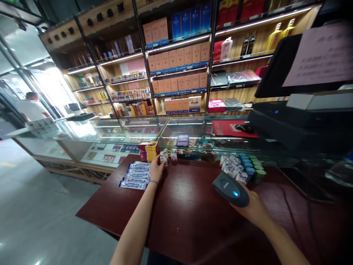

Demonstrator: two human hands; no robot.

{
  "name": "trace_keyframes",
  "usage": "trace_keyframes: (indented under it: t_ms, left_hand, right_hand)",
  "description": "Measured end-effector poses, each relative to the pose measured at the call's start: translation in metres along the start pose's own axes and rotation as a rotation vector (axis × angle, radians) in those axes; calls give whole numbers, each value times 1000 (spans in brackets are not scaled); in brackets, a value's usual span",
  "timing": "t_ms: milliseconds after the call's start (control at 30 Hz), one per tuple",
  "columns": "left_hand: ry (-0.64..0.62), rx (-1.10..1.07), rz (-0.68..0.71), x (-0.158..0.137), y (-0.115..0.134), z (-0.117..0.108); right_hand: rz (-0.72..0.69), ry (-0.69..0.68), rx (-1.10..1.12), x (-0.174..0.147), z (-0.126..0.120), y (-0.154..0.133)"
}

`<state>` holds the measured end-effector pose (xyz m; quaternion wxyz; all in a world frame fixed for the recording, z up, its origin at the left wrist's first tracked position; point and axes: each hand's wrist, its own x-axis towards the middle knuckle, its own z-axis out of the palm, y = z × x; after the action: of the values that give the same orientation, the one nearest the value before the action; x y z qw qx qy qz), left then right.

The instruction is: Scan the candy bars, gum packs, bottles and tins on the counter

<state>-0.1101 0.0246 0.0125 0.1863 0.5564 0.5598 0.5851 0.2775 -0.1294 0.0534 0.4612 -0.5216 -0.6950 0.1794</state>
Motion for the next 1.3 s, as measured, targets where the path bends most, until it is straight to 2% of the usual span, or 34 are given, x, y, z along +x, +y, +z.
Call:
trace_keyframes:
  t_ms: [100, 233, 467, 600, 900, 1133, 1300]
  left_hand:
    - [-18, 201, 64, -5, -12, -1]
    - [-46, 276, 112, -9, -20, 4]
    - [4, 100, -11, -10, -19, 10]
    - [2, -8, -80, -7, -15, 10]
    - [-35, 30, -73, 0, -20, 12]
    - [-9, 15, -96, 1, -22, 13]
    - [22, 50, -94, -5, -22, 11]
  right_hand:
    - [-1, -20, -2, 0, 0, -1]
    - [16, -19, -23, -1, 0, 2]
    - [27, -19, -47, -1, 0, 14]
    - [16, -73, -28, 2, -3, 21]
    - [35, 5, -26, -4, 3, 16]
    - [20, -43, -67, -1, -1, 33]
    - [20, 30, -73, -4, 2, 40]
